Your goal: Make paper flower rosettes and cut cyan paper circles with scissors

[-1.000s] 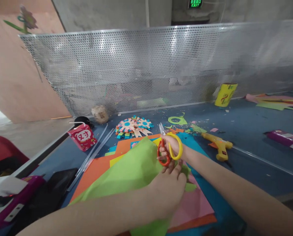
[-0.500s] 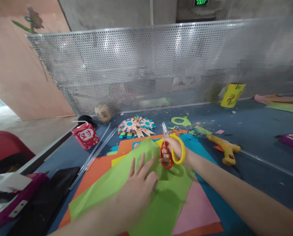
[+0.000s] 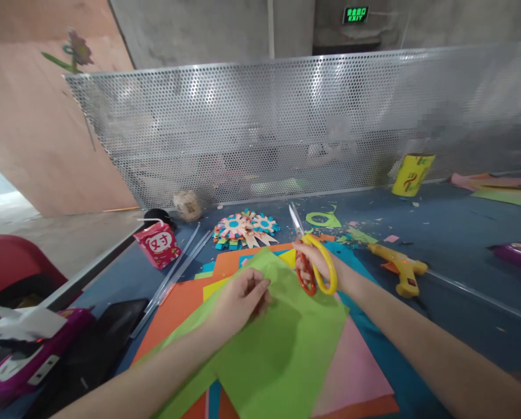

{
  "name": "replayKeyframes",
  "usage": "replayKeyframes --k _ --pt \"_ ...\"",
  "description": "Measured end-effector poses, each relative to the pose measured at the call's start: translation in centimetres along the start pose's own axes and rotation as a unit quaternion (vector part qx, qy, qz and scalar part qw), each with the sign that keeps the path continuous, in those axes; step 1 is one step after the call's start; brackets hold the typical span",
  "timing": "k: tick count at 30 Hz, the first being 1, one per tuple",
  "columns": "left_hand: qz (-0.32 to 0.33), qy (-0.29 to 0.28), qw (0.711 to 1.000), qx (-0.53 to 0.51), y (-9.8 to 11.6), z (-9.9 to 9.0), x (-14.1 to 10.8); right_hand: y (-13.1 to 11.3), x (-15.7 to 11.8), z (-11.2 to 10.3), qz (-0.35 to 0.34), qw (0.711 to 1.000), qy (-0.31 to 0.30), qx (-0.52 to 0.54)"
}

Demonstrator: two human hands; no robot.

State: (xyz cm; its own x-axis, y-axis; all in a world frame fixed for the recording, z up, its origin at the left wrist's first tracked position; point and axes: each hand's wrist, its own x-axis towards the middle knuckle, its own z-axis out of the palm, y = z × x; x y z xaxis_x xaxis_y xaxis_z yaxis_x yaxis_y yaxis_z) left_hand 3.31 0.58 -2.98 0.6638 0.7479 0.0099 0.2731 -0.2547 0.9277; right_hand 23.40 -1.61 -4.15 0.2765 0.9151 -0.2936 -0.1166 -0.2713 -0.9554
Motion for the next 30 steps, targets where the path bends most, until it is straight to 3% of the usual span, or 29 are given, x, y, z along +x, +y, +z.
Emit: replayKeyframes --k 2,6,12,14,17,20,22,25,30 --pt "0.016 0.017 1.0 0.007 -0.8 0.2 0.6 -0.5 -0.3 -0.7 -0.041 0.993 0.071 -0.091" --pt "0.031 0.013 0.999 0.005 -1.2 0.9 -0.4 -1.1 -0.5 -2.3 -0.067 0.946 0.179 -0.26" --pt "-0.015 0.028 0.999 -0.044 -1.5 0.9 0.1 -0.7 -0.1 -2.2 -0.085 0.882 0.211 -0.413" --pt "-0.019 0.031 0.997 -0.065 -1.8 0.7 0.5 -0.9 -0.7 -1.4 -0.133 0.869 0.19 -0.437" --pt "-0.009 0.044 0.994 -0.097 -1.9 0.6 0.7 -1.3 -2.2 0.1 -0.214 0.875 0.084 -0.426" --pt "0.016 0.057 0.992 -0.111 -1.6 0.8 0.5 -1.3 -3.3 1.4 -0.232 0.899 -0.027 -0.37" --pt "0.036 0.052 0.993 -0.099 -1.4 1.0 0.1 -1.1 -3.6 1.8 -0.228 0.911 -0.067 -0.336" --pt "0.068 0.05 0.995 -0.053 -1.4 1.2 -0.4 -0.8 -3.5 1.9 -0.22 0.922 -0.088 -0.308" --pt "0.146 0.136 0.978 0.066 -1.8 0.8 -0.8 -0.2 -3.0 1.5 -0.198 0.944 -0.052 -0.258"
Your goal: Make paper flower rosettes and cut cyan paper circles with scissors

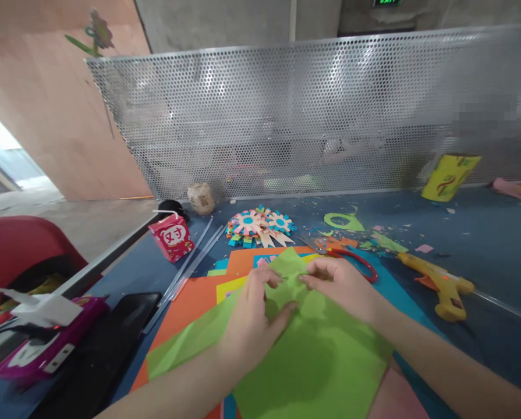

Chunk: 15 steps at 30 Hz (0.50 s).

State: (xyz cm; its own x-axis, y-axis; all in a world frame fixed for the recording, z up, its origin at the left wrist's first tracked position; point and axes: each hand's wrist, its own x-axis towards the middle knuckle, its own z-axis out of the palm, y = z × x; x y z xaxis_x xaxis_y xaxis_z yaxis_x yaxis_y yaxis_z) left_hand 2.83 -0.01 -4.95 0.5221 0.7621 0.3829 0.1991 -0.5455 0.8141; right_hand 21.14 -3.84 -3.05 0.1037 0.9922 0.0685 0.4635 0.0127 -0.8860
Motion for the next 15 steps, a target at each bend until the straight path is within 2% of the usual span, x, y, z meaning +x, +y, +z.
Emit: replayKeyframes --k 5,15 --pt "0.102 0.015 0.992 0.069 -0.3 0.0 -0.1 -0.4 -0.5 0.5 -0.022 0.999 0.025 0.007" --pt "0.038 -0.006 0.999 0.002 -0.1 0.0 0.2 -1.1 -0.8 0.3 -0.052 0.999 -0.016 -0.002"
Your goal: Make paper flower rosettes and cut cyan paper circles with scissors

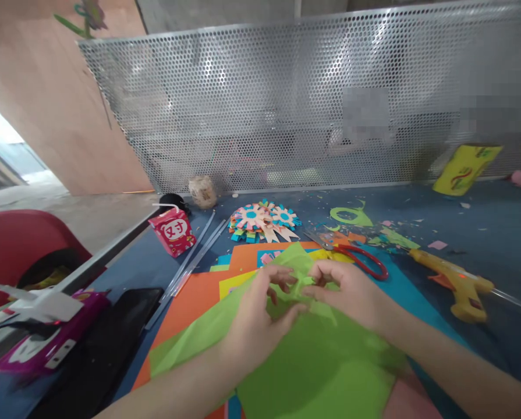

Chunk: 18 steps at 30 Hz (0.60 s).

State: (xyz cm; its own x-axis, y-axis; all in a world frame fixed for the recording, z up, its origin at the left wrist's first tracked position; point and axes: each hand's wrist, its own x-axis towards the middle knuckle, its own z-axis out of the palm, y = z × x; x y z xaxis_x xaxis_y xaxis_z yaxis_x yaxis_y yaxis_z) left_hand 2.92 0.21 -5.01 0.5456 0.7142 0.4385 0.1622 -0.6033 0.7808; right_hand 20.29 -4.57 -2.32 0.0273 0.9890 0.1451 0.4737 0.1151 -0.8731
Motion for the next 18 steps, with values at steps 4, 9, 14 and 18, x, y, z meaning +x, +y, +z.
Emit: replayKeyframes --k 4,9,14,18 --pt "-0.02 -0.028 0.999 -0.014 0.2 0.0 -0.1 0.3 0.0 -0.1 -0.005 1.0 -0.012 -0.009" --pt "-0.038 -0.033 0.998 -0.042 0.7 -0.3 -0.1 0.1 -0.1 0.0 -0.019 0.999 -0.01 -0.029" --pt "-0.12 -0.019 0.988 -0.095 1.0 -0.3 0.2 -0.2 -0.4 0.2 -0.027 0.999 -0.013 -0.029" --pt "-0.167 -0.007 0.977 -0.136 1.0 -0.2 0.5 -0.1 -0.2 0.1 -0.025 1.0 -0.008 -0.011"
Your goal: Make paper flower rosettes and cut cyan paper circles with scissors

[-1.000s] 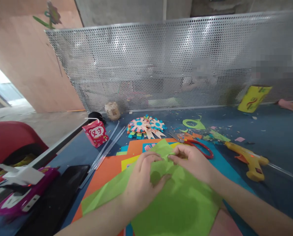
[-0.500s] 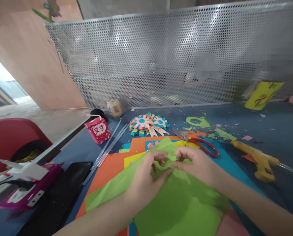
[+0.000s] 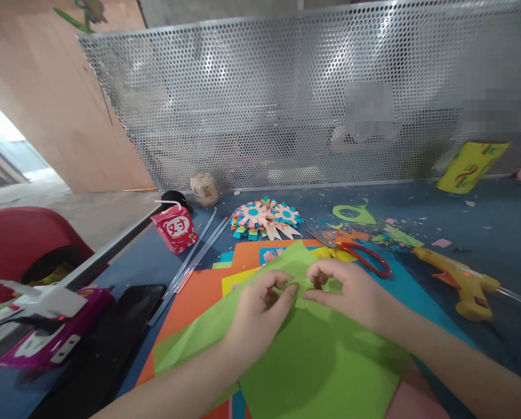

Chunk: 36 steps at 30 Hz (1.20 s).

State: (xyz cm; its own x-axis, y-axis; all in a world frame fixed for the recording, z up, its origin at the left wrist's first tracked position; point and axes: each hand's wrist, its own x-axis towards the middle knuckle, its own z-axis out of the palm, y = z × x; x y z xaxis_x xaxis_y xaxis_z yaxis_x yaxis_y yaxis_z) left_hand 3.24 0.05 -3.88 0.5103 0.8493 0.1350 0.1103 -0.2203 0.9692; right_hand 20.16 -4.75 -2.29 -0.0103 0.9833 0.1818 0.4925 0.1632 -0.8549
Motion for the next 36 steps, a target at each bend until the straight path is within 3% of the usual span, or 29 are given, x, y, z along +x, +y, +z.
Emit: replayKeyframes --k 5,14,21,36 --pt "-0.049 -0.002 0.995 -0.084 -0.2 0.0 0.5 0.4 0.4 -0.1 0.014 0.999 -0.003 0.038" --pt "-0.132 -0.02 0.962 -0.238 -0.8 0.1 1.0 0.7 0.5 -0.2 0.053 0.99 -0.044 0.121" --pt "-0.1 -0.04 0.97 -0.219 -0.4 0.2 0.7 0.6 0.6 -0.3 0.066 0.988 -0.048 0.135" --pt "-0.037 -0.024 0.993 -0.112 0.0 -0.2 0.2 1.4 0.8 -0.5 0.097 0.975 -0.073 0.184"
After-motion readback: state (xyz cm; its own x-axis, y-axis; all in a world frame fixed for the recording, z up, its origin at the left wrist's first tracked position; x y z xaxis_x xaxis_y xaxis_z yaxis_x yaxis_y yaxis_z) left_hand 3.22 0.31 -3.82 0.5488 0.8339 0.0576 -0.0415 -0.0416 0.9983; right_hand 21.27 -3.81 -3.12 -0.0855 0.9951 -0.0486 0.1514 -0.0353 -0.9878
